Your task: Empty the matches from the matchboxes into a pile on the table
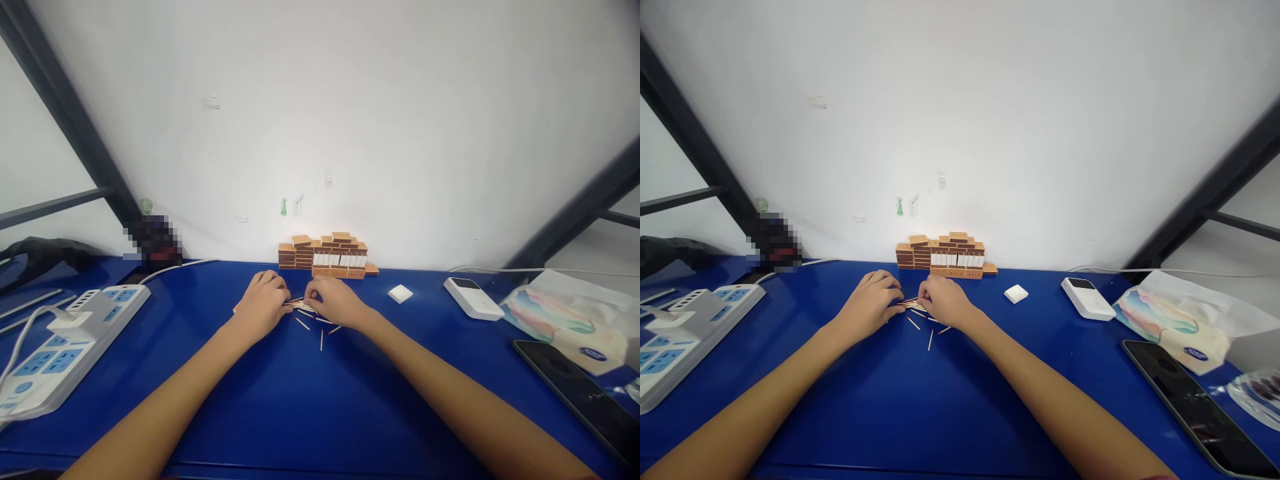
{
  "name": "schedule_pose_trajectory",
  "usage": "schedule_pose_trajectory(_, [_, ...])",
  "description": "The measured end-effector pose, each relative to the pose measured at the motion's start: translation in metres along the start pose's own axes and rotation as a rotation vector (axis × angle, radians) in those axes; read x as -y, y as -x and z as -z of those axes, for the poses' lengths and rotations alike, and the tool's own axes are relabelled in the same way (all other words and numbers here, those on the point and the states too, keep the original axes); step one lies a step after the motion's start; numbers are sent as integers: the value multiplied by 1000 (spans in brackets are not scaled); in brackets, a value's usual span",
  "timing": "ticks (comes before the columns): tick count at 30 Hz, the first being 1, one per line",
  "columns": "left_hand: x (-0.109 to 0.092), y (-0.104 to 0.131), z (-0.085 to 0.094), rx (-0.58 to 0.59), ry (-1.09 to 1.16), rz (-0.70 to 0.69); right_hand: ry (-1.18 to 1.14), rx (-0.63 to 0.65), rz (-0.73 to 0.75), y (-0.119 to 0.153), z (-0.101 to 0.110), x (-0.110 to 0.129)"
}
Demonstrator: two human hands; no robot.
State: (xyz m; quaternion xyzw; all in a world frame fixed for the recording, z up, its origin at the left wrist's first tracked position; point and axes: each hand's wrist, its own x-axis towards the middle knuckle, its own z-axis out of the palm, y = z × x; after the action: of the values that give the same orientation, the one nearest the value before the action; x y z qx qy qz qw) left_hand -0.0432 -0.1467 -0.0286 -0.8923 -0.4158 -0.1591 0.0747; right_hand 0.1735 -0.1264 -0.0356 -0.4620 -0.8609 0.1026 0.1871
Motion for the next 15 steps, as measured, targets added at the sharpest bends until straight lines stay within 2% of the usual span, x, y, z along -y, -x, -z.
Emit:
schedule_pose_trajectory(4, [1,1,-7,22,9,-5,-33,-14,19,15,6,-3])
schedule_pose_trajectory(8, [-2,0,-11,47,-37,14,-37,-9,-25,25,9,-7])
schedule_pose_trajectory(15, [0,-3,-9,66,-10,57,-6,-16,-9,14,1,-8])
